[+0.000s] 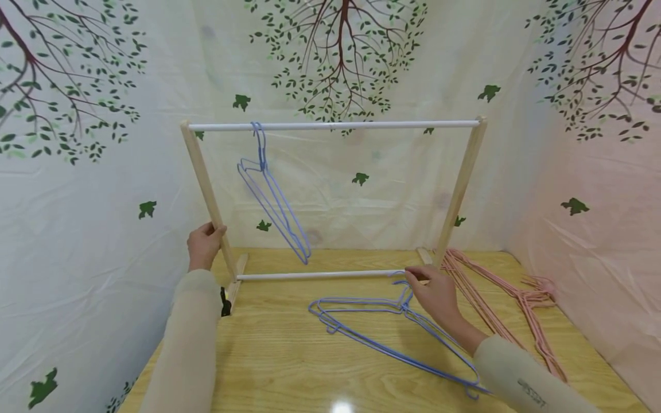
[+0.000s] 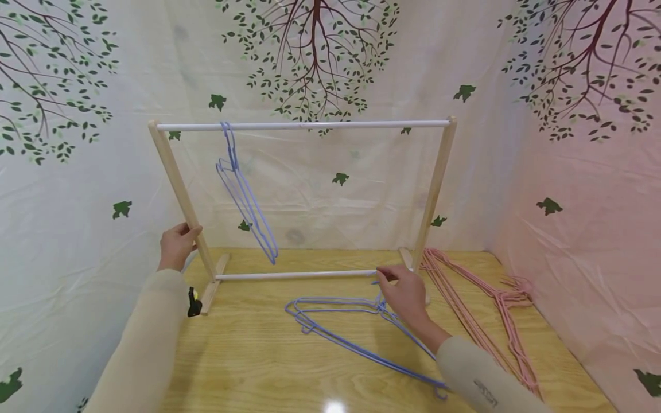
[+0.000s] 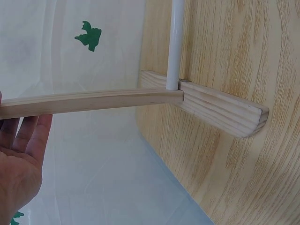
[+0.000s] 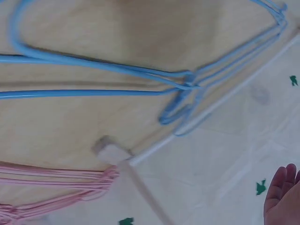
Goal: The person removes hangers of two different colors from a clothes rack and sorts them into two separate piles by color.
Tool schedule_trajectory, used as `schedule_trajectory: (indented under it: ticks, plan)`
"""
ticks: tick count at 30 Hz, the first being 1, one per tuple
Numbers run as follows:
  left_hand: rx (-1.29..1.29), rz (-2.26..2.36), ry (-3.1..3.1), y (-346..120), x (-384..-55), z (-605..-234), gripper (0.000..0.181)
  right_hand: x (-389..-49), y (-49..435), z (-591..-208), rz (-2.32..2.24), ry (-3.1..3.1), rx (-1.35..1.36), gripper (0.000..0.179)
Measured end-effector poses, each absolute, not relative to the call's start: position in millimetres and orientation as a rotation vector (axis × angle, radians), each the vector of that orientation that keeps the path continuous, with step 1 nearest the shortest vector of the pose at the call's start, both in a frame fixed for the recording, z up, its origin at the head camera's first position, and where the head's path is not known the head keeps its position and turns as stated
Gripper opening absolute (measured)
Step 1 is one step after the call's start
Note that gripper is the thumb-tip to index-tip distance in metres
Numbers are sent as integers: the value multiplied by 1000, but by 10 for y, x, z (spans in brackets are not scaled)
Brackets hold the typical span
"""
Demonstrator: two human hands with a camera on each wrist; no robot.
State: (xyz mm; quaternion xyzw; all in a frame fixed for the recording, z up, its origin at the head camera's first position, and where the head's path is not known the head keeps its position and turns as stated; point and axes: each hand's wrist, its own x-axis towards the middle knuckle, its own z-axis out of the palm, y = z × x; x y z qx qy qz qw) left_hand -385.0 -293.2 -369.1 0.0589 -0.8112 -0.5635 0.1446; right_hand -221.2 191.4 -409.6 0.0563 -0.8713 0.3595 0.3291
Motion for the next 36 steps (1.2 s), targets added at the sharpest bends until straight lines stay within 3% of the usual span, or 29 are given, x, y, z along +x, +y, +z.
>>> schedule_trajectory:
  ticks: [16, 36]
  plan:
    - [170, -1592, -2350, -2926, -3839, -3684, 45, -2698, 990, -3309, 1218, -2181, 174, 19]
    - [174, -1643, -2325, -2957, -3970, -3680, 42, -2876, -73, -2759, 1239, -2298, 204, 27]
